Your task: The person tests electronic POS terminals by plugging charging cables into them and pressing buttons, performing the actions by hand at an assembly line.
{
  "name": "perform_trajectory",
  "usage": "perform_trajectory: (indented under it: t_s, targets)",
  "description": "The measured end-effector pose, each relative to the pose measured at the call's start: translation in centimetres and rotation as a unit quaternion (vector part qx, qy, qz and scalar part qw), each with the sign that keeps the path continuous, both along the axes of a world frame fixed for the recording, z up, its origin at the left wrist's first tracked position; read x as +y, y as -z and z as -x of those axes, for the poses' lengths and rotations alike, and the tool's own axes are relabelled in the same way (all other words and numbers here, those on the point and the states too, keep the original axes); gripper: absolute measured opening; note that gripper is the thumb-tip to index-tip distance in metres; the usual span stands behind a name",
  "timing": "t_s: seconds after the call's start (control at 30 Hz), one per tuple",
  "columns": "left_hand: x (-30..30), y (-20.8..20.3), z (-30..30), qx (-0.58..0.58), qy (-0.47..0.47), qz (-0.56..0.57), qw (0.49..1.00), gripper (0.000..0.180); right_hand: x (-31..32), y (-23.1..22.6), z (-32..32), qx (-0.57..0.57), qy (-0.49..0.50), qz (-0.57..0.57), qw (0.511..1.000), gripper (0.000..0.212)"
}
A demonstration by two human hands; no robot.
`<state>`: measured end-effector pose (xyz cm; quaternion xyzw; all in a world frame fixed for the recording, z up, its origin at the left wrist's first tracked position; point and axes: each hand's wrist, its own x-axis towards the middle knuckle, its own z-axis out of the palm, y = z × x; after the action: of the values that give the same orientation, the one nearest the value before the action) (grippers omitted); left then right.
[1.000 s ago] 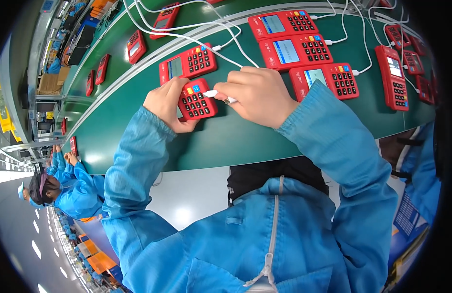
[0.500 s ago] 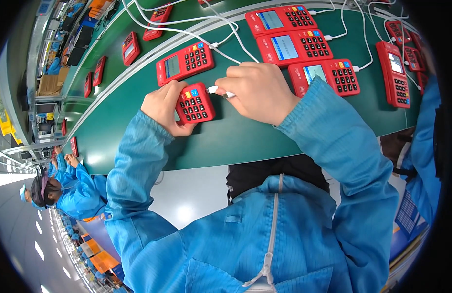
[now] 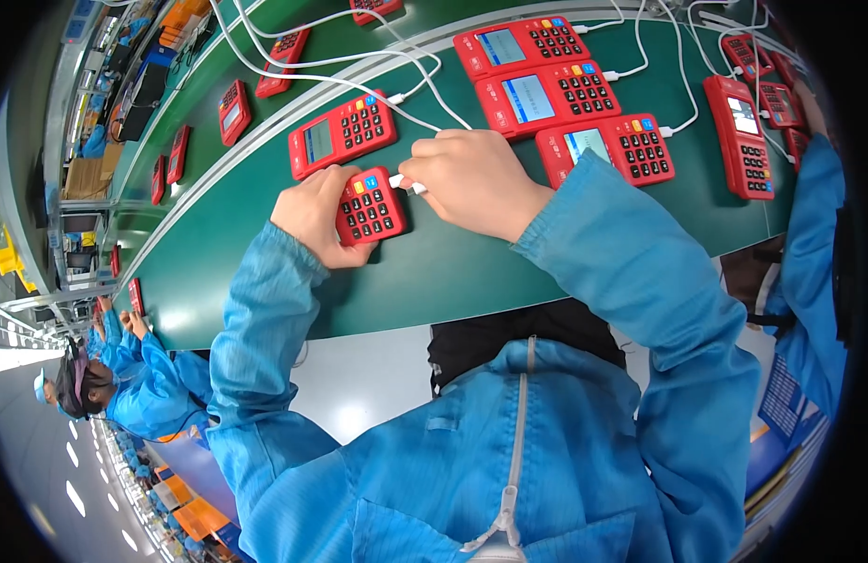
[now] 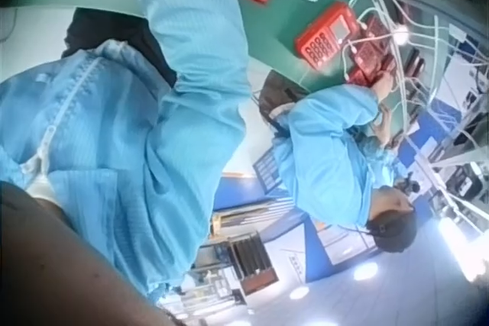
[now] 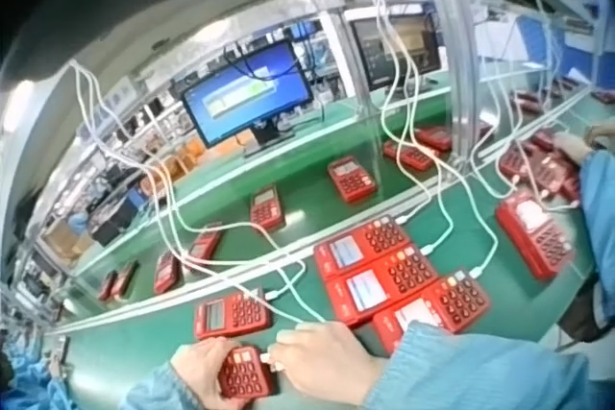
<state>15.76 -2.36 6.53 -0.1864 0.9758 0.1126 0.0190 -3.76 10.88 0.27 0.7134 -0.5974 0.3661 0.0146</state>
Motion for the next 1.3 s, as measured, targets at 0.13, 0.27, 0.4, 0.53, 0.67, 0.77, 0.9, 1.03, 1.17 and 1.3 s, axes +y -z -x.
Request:
perform_trajectory:
  t_s: [0.13, 0.27, 0.4, 0.53, 0.67, 0.77, 0.9, 1.03, 1.17, 1.3]
  targets:
    - [0.4, -2.2, 0.4, 0.036, 0.075, 0.103, 0.991, 0.082, 0.8, -1.2, 0.5, 0.022, 0.042, -0.006, 0.999, 0.014]
    - [-5.3, -3.8, 4.0, 0.02, 0.007, 0.126, 0.992, 0.038, 0.8, -1.7, 0.9, -0.044, 0.058, 0.057, 0.996, 0.017]
    - [-14.7, 0.8, 10.1, 0.037, 0.076, 0.387, 0.918, 0.045, 0.6, -1.4, 0.3, -0.007, 0.013, 0.051, 0.999, 0.02]
    - [-16.3, 4.3, 16.5, -0.066, 0.151, 0.545, 0.822, 0.062, 1.6, -1.3, 0.6, 0.003, -0.039, 0.042, 0.998, 0.025]
    - [-17.0, 3.4, 20.4, -0.101, 0.114, 0.573, 0.805, 0.053, 1.5, -1.4, 0.5, -0.018, -0.039, 0.075, 0.996, 0.029]
    - [-19.0, 2.6, 19.5, 0.032, 0.12, 0.505, 0.854, 0.036, 1.4, -1.4, 0.1, -0.023, -0.048, 0.06, 0.997, 0.028]
    - [-16.5, -0.5, 19.6, 0.209, -0.056, 0.146, 0.965, 0.044, 2.4, -1.7, 1.1, -0.131, 0.012, 0.087, 0.987, 0.031]
    - [-25.0, -2.4, 7.4, 0.567, -0.258, -0.222, 0.75, 0.043, 2.1, -4.1, -0.6, -0.276, -0.083, 0.153, 0.945, 0.021]
    - [-15.7, -0.9, 2.7, 0.638, -0.279, -0.586, 0.414, 0.071, 1.4, -2.5, 0.1, -0.303, -0.053, 0.165, 0.937, 0.015]
    - [-5.2, -1.2, -2.0, 0.499, -0.141, -0.565, 0.642, 0.071, 1.7, -2.0, 0.1, -0.15, -0.051, 0.128, 0.979, 0.024]
